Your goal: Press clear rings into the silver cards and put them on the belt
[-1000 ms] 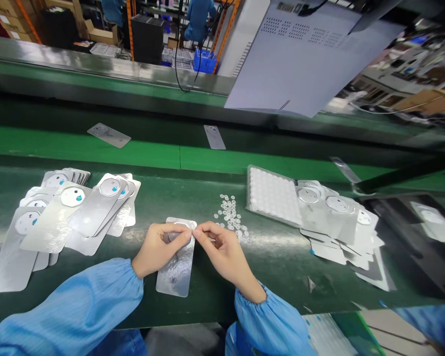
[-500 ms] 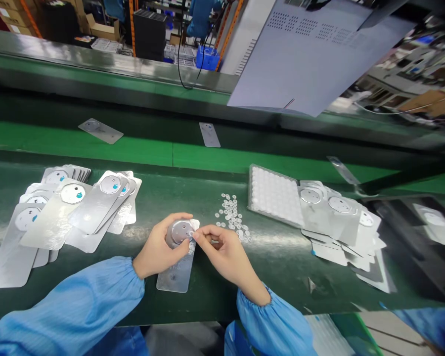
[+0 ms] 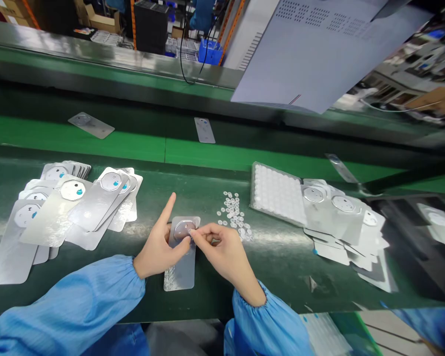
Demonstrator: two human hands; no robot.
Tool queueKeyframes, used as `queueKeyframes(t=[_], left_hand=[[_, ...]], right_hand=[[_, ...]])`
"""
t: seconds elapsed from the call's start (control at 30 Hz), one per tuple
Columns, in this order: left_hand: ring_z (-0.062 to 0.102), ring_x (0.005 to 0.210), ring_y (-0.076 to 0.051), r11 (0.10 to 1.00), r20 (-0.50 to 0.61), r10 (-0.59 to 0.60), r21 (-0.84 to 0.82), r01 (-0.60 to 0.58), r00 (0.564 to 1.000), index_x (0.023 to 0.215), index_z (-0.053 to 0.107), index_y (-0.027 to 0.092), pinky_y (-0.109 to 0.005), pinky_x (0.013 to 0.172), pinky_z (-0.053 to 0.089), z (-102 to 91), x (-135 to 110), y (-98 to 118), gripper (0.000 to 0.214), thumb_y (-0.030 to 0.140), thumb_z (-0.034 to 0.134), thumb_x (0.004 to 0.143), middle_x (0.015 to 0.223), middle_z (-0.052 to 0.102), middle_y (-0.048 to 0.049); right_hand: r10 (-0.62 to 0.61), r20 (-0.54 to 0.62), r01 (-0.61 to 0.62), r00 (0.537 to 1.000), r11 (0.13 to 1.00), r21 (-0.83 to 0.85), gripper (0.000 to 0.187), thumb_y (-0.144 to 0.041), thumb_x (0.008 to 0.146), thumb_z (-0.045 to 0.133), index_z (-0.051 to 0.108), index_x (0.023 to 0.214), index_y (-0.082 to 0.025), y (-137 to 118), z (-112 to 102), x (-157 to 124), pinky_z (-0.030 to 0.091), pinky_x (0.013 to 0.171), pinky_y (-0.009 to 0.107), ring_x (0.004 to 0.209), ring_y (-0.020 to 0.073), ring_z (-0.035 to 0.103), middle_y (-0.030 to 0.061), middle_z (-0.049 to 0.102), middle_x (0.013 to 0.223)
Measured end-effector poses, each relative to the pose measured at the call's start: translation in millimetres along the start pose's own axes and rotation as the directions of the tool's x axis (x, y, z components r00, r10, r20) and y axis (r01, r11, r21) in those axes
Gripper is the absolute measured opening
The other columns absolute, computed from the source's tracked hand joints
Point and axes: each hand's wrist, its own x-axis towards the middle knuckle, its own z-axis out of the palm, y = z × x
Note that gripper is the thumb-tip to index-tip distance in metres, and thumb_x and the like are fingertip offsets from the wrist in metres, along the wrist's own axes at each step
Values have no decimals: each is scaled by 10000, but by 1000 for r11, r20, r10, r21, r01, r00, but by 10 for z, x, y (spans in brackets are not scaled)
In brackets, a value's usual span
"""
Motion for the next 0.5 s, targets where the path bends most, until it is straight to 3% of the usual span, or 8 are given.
queueKeyframes(t=[0.07, 0.17, 0.3, 0.4, 0.5], left_hand=[[639, 714, -125, 999, -13, -28, -33, 27, 1000, 1674, 55, 284, -234, 694, 519, -16, 20, 12, 1047, 274, 753, 893, 844, 697, 7], [682, 827, -159, 994, -71, -99, -60, 95, 993, 1638, 289, 212, -260, 789, 550, -42, 66, 11, 969, 331, 821, 837, 940, 739, -32], [707, 801, -168, 974, -129, -200, -131, 184, 971, 1417, 586, 131, -239, 714, 551, -61, 99, -31, 747, 381, 874, 774, 902, 751, -51], [751, 819, -219, 970, -137, -210, -157, 188, 968, 1336, 595, 130, -285, 712, 584, -87, 243, 31, 700, 340, 899, 741, 923, 757, -79], [768, 823, -263, 988, -257, -153, -44, 147, 954, 1398, 493, 125, -359, 718, 613, -272, 699, 311, 702, 237, 842, 800, 928, 758, -111]], right_hand=[[39, 2, -39, 999, 999, 36, 456, -607, 808, 771, 668, 678, -182, 0, -28, 47, 410, 475, 254, 501, 136, 539, 27, 661, 593], [87, 27, -89, 996, 987, 131, 463, -585, 702, 874, 672, 749, -172, 59, -42, 125, 420, 478, 238, 498, 117, 542, 8, 664, 636], [65, 216, -146, 974, 911, 386, 559, -707, 821, 712, 725, 828, -148, 258, -42, 132, 427, 444, 231, 508, 125, 567, 51, 682, 679], [73, 165, -152, 984, 832, 533, 616, -746, 855, 645, 761, 911, -143, 403, -65, 58, 416, 397, 225, 572, 161, 617, 115, 723, 784], [45, 169, -130, 985, 837, 532, 590, -711, 873, 659, 783, 901, -135, 476, -78, 10, 422, 396, 230, 541, 151, 587, 117, 707, 751]])
